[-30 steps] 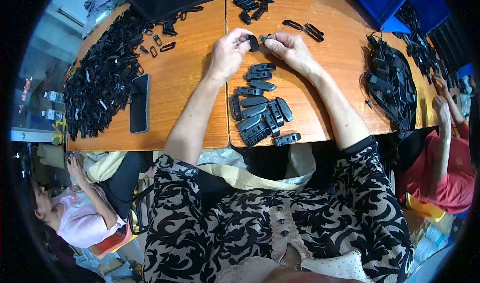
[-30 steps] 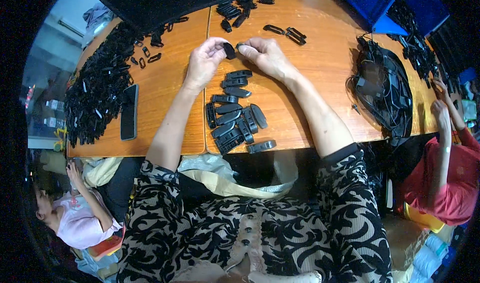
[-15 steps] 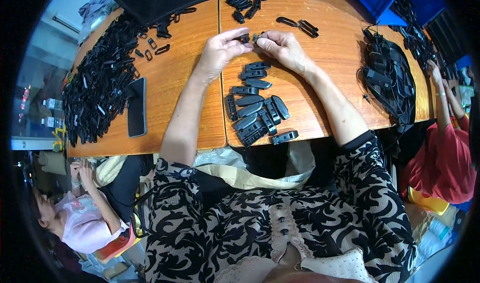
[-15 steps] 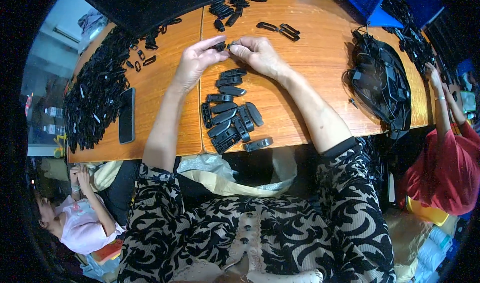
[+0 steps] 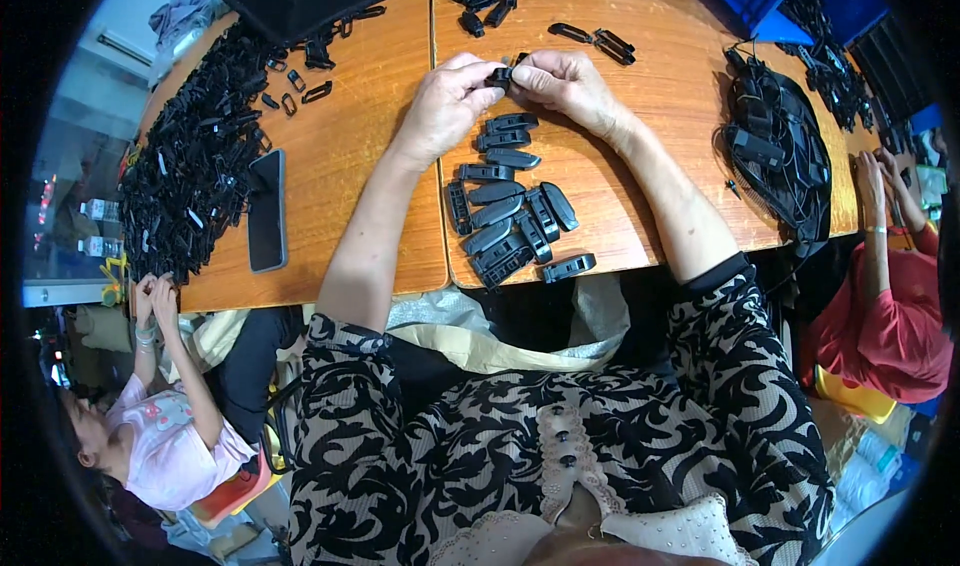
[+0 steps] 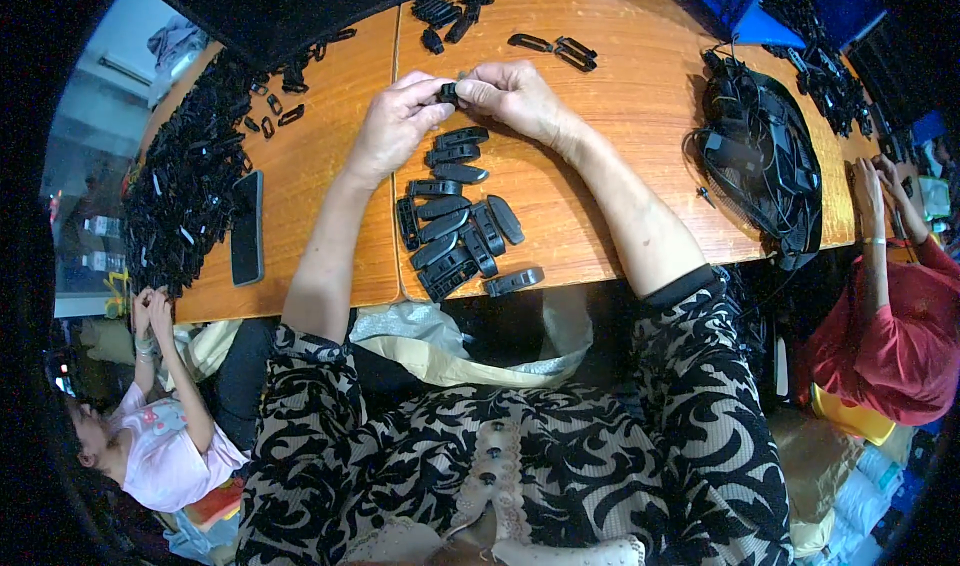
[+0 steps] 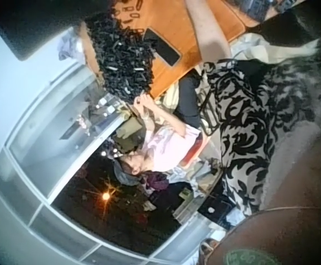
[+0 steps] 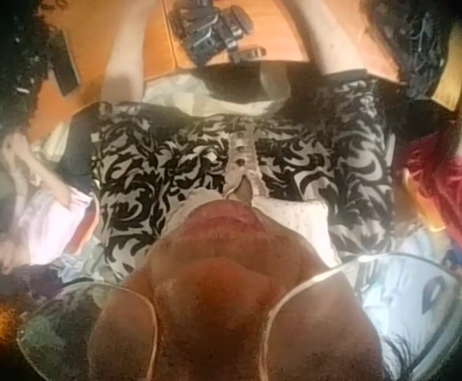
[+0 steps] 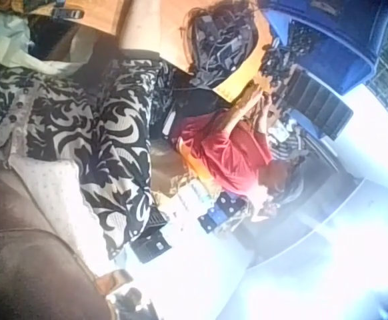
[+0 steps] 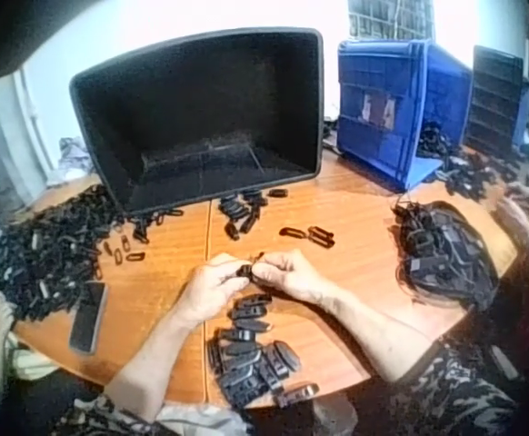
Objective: The person assembles small black plastic buckle components by hand on a production table.
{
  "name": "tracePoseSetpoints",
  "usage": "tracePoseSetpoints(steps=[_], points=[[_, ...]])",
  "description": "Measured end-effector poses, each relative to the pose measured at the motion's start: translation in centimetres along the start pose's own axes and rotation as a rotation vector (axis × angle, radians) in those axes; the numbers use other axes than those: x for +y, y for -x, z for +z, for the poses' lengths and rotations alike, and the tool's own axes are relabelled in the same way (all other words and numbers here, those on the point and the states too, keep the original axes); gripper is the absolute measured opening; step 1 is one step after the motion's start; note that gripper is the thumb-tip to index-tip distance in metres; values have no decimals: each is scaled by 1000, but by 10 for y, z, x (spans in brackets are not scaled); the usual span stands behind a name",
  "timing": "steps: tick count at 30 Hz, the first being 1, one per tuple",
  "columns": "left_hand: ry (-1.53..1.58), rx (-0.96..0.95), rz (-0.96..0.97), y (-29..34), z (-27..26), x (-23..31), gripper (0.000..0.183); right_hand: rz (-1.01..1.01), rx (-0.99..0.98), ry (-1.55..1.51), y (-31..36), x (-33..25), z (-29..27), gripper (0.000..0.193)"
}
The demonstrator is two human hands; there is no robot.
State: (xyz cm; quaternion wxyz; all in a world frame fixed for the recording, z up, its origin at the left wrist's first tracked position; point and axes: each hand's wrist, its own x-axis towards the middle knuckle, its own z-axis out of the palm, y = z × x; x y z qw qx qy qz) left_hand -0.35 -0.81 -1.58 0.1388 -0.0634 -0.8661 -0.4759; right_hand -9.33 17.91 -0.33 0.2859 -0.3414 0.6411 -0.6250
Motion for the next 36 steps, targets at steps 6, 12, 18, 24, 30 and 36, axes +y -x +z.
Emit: tracePoseSetpoints(steps=[6, 12, 18, 24, 30, 36], points=[[-157, 63, 201, 1, 1, 6, 24, 76, 10, 146, -4, -5, -3, 30], [-224, 50, 247, 0, 4, 16, 25, 116, 76, 258, -6, -3, -5, 28], [219, 2, 51, 5, 1, 14, 28, 103, 201, 289, -1, -13, 5, 33], [97, -159, 116, -5, -10, 26, 36, 147, -186, 89, 15, -17, -25, 35], [294, 31, -35, -13, -13, 6, 41, 150, -219, 467, 7, -17, -16, 36], [-633, -75, 242, -25, 18, 5, 43, -221, 612, 777, -14, 8, -37, 42]])
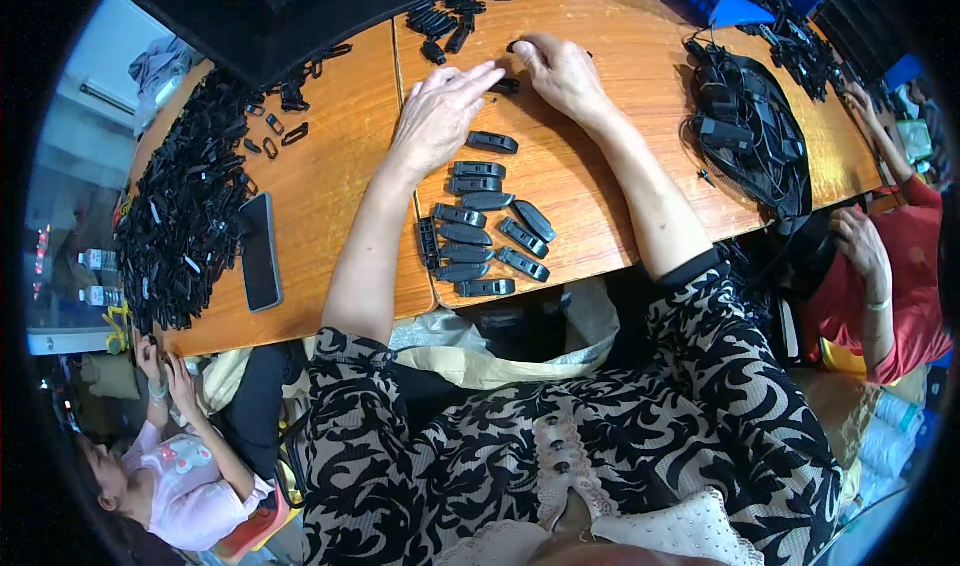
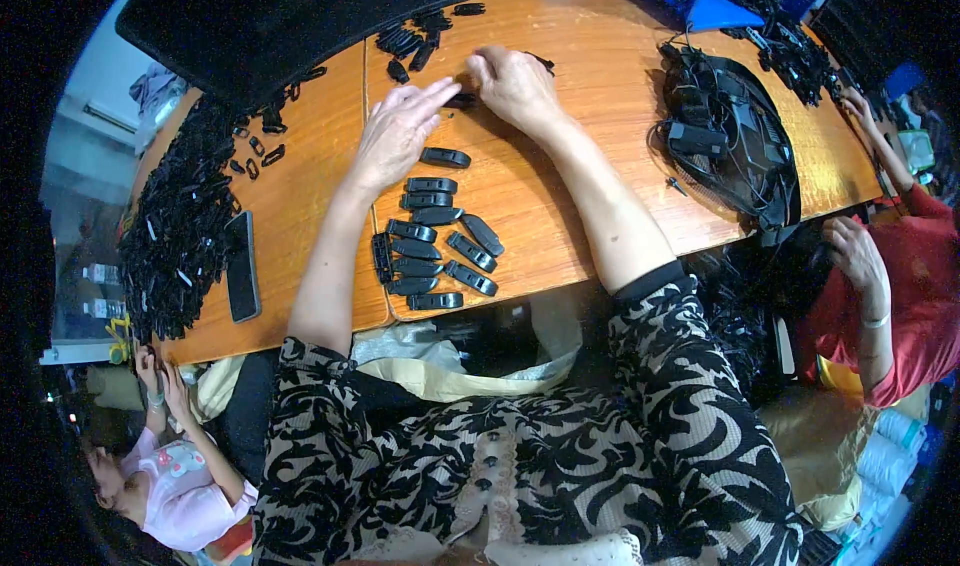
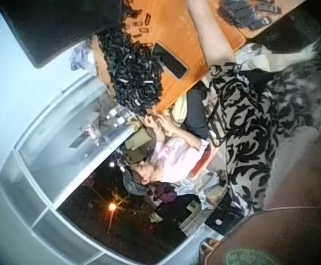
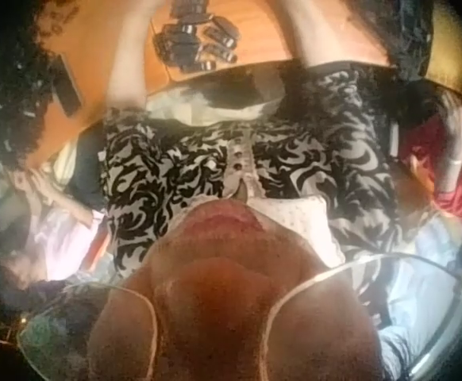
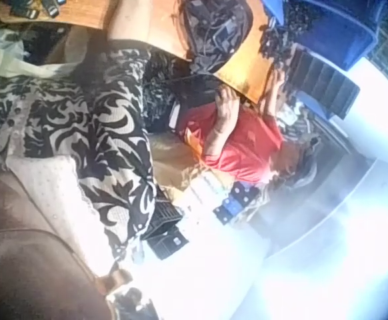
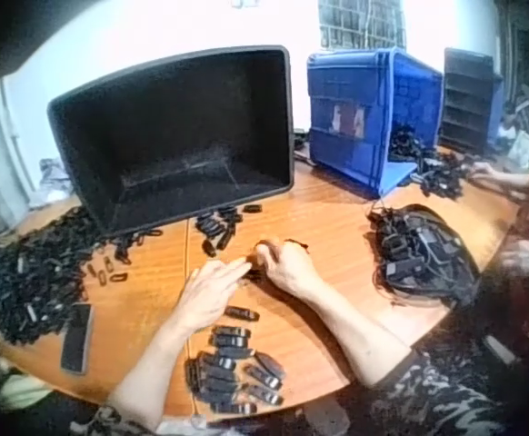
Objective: The person assembles small black plastic buckle components by hand on a production table.
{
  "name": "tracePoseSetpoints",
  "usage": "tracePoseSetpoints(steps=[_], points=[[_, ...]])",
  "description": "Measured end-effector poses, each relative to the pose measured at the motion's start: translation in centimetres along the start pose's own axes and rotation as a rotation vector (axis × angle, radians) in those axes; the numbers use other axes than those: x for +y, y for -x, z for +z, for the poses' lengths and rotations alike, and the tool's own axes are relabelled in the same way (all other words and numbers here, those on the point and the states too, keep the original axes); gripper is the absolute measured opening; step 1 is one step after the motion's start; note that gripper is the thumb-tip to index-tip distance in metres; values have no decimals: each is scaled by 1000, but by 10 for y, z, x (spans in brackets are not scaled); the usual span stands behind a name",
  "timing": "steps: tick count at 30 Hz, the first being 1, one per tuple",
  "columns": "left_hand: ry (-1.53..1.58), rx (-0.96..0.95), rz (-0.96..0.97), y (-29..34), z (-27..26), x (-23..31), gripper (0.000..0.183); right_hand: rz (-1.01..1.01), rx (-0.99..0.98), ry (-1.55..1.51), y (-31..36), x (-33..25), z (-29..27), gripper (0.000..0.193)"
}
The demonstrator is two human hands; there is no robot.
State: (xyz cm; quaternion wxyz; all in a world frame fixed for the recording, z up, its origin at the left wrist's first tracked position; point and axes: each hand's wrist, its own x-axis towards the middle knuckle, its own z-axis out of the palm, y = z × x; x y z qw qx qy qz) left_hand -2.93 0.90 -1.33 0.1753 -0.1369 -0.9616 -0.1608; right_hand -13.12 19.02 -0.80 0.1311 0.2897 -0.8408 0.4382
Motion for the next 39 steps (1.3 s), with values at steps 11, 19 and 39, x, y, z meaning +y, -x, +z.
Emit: tracePoseSetpoints(steps=[11, 19, 39], points=[[573, 278, -256, 16, -20, 0, 24, -178, -143, 433, 8, -7, 1, 40], [952, 70, -422, 22, -27, -7, 38, -340, -116, 243, 4, 12, -14, 24], [445, 209, -46, 20, -10, 1, 27, 186, -652, -678, 16, -29, -4, 20]])
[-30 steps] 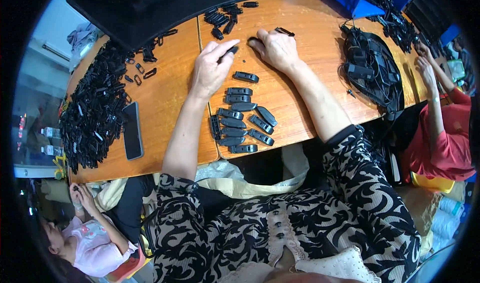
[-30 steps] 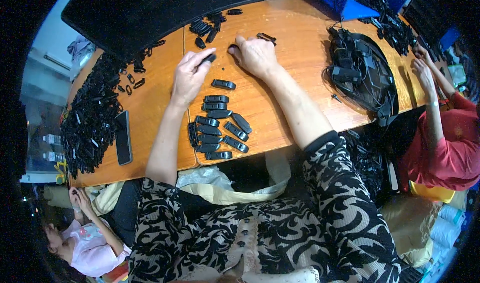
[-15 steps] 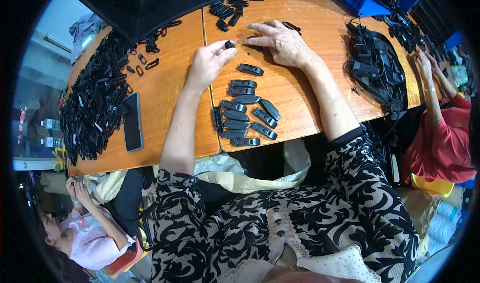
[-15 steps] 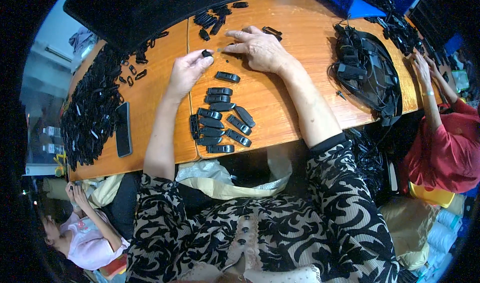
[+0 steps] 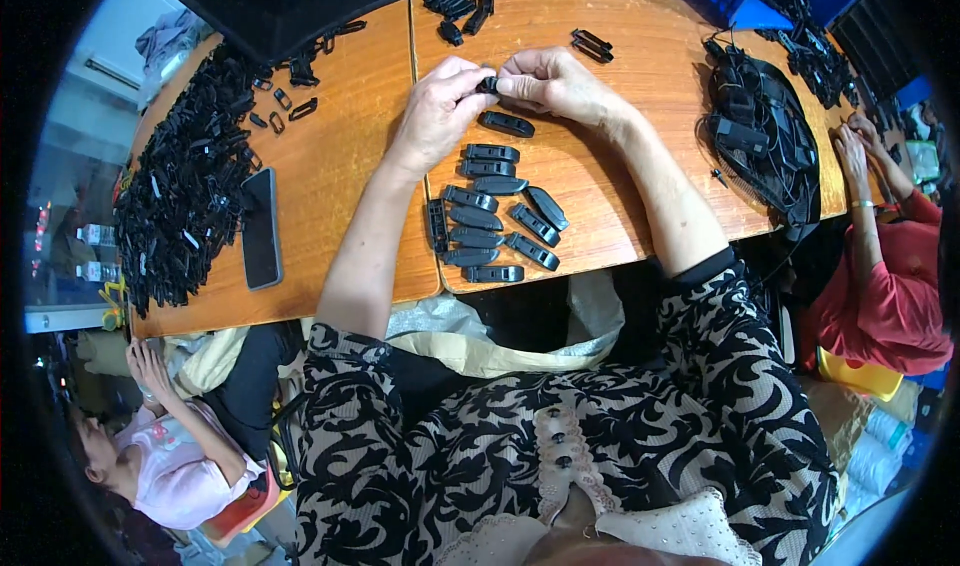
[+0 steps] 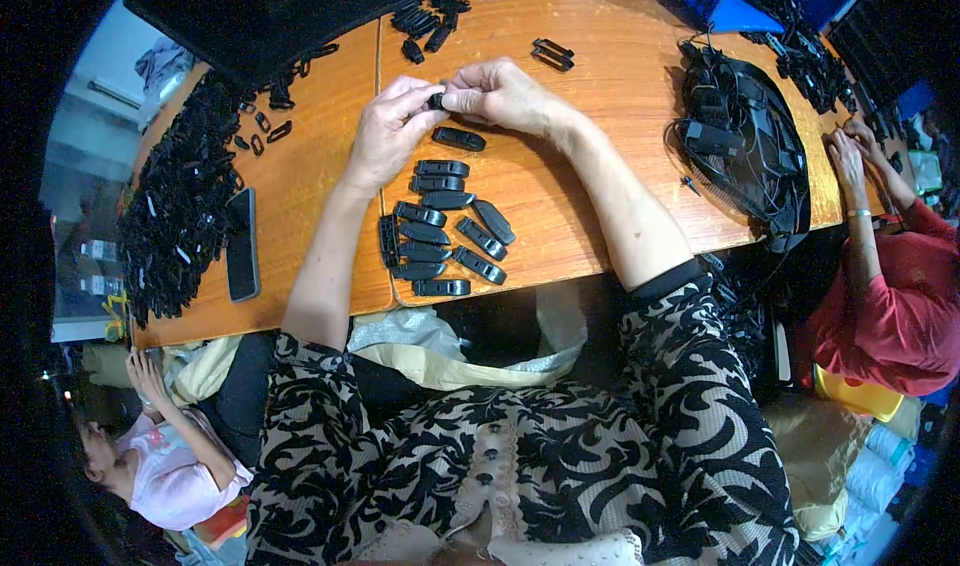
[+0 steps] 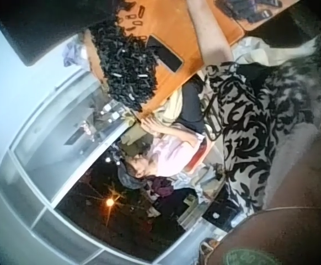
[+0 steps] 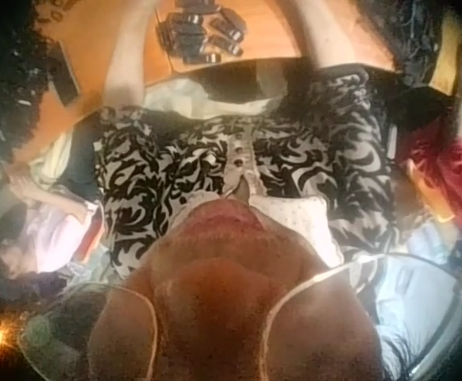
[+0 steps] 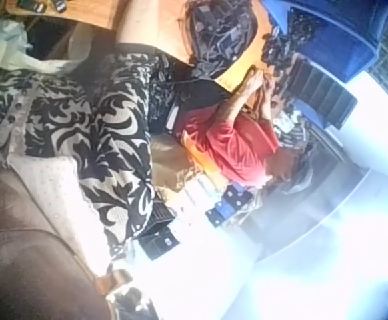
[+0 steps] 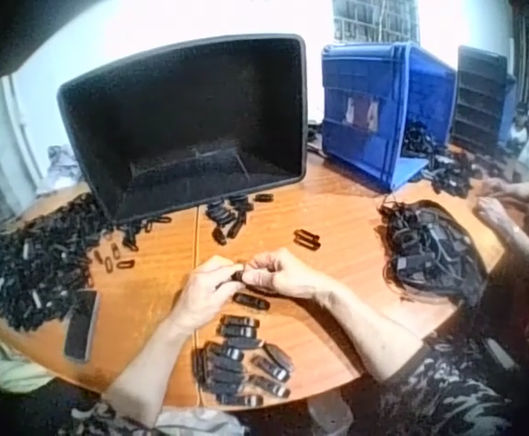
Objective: The person assembles small black plastic buckle components by hand on a production table.
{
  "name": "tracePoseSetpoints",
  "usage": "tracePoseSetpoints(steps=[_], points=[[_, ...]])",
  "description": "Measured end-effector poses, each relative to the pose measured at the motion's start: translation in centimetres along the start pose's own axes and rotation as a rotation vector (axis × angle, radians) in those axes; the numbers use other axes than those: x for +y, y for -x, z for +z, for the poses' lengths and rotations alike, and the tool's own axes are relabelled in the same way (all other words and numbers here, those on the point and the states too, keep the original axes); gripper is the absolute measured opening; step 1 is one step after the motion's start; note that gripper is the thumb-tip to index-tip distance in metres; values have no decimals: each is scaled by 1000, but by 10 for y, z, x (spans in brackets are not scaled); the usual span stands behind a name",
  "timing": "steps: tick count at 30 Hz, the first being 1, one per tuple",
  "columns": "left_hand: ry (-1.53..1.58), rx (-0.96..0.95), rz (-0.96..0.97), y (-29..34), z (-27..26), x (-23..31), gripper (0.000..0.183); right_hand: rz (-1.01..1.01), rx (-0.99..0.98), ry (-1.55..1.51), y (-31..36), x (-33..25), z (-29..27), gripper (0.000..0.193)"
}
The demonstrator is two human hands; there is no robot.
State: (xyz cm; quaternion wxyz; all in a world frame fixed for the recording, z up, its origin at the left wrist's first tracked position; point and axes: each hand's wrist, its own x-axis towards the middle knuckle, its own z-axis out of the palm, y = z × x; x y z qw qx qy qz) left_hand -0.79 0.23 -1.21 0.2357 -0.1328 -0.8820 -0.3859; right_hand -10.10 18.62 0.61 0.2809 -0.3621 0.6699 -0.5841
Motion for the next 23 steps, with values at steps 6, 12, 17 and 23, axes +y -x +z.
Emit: tracePoseSetpoints(steps=[6, 12, 17, 23], points=[[-25, -21, 110, -1, 0, 7, 25, 179, 35, 74, 3, -6, -5, 20], [-61, -59, 94, -3, -2, 11, 27, 35, 188, 199, -1, -2, 4, 23], [-31, -55, 117, -3, 2, 9, 24, 203, 89, 9, 1, -7, -9, 22], [-2, -83, 68, -1, 1, 16, 23, 227, 27, 185, 6, -15, -8, 23]])
